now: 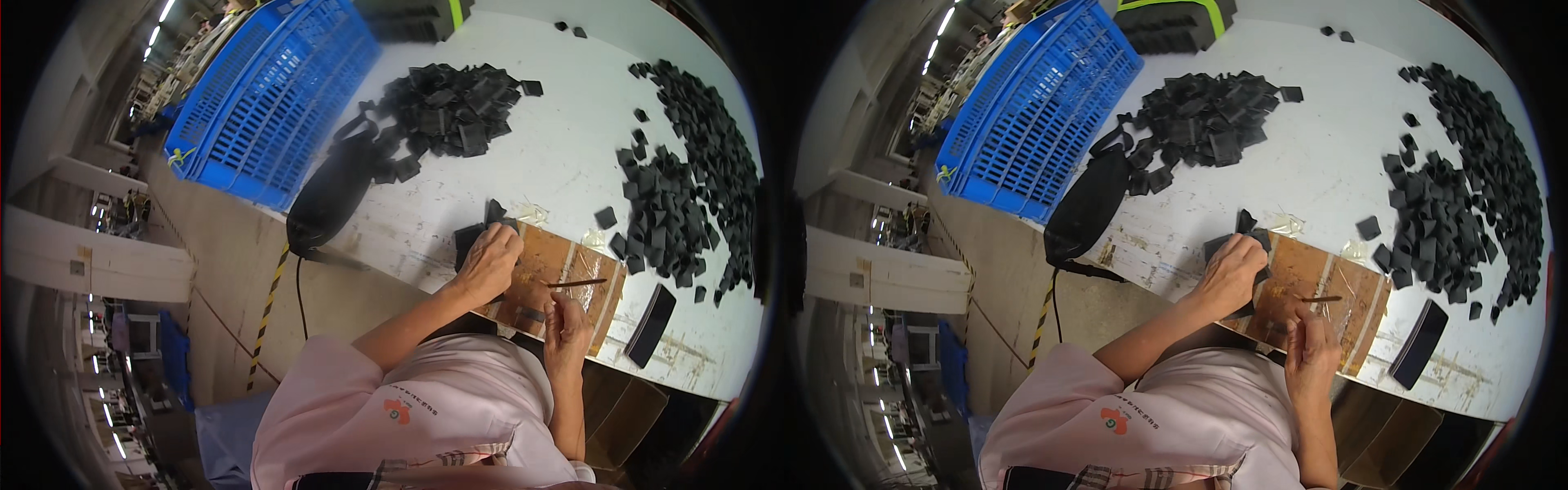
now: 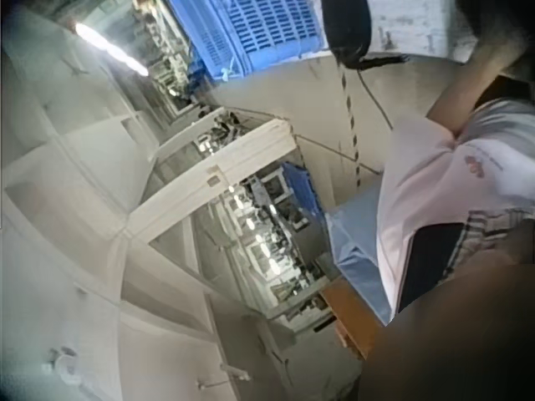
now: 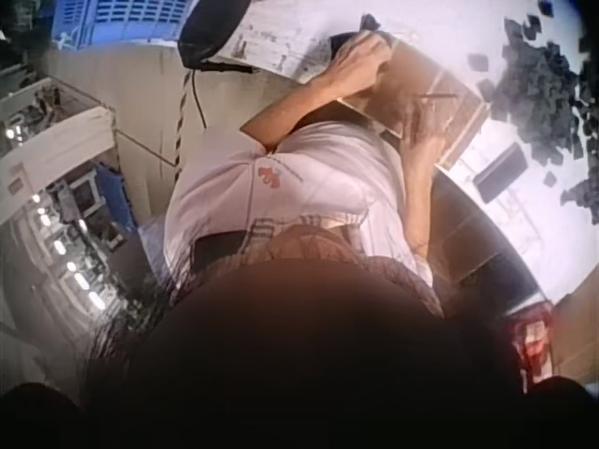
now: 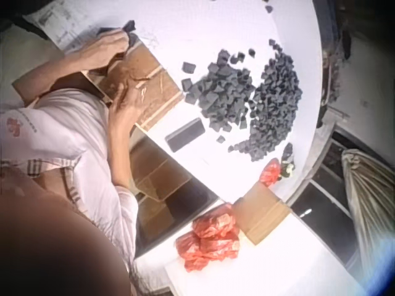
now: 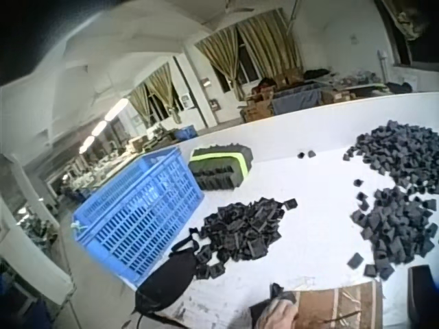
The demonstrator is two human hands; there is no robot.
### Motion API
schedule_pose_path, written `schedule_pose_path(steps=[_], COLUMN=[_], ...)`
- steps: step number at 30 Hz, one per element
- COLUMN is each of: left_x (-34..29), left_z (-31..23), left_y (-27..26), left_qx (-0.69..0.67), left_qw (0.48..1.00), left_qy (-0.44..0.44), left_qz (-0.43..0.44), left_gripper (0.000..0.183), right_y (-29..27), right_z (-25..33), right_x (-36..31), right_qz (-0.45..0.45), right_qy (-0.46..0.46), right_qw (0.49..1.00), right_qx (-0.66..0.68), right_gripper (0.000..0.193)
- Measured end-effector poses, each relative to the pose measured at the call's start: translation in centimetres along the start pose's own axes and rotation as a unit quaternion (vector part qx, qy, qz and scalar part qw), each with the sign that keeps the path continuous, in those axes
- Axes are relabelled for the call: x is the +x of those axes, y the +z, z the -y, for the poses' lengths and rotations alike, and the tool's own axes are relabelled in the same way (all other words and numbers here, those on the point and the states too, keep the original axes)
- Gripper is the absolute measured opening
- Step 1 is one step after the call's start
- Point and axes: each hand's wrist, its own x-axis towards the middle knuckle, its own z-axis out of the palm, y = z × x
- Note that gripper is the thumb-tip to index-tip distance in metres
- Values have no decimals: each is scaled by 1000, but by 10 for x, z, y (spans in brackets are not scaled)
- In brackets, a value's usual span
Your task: The person is deburring small black rectangular parts by rubbing them against a fixed abrasive block on a workbench.
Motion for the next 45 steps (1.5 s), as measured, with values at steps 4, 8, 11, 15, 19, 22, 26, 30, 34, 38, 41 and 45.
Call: schedule_pose_path(steps=[4,8,11,15,19,22,26,30,34,38,41,45], left_x=[2,-6,-3,-1,-1,-8,-16,-14,0,-8,-26,-21], left_z=[-7,-10,-16,-9,-21,-12,8,18,12,2,20,21], left_y=[-3,-13,-37,-33,-14,17,40,32,0,11,34,32], left_qx=[-54,-345,-591,-664,-157,19,146,81,45,99,172,135], left_qw=[998,926,759,682,977,997,986,996,997,989,981,989], left_qy=[0,-121,-197,-254,-133,-73,-53,-14,5,4,28,31], left_qz=[35,91,189,169,47,21,62,24,64,105,82,48], left_gripper=[14,4,11,9,21,23,13,7,9,15,16,8], right_y=[-1,-1,-5,-9,-10,-9,-6,-6,-8,-6,-4,-6], right_z=[3,8,10,8,3,-3,-5,-4,1,-1,2,0], right_x=[0,2,7,7,3,0,-5,-4,0,-1,-3,-5], right_qz=[9,4,6,21,25,24,12,1,-16,-11,-8,2], right_qy=[2,1,-41,11,46,20,23,22,-1,0,-9,8], right_qw=[1000,1000,999,997,995,999,998,998,999,999,999,1000], right_qx=[-22,19,34,72,87,33,50,57,38,36,35,30], right_gripper=[25,31,42,39,31,25,20,14,11,10,9,10])
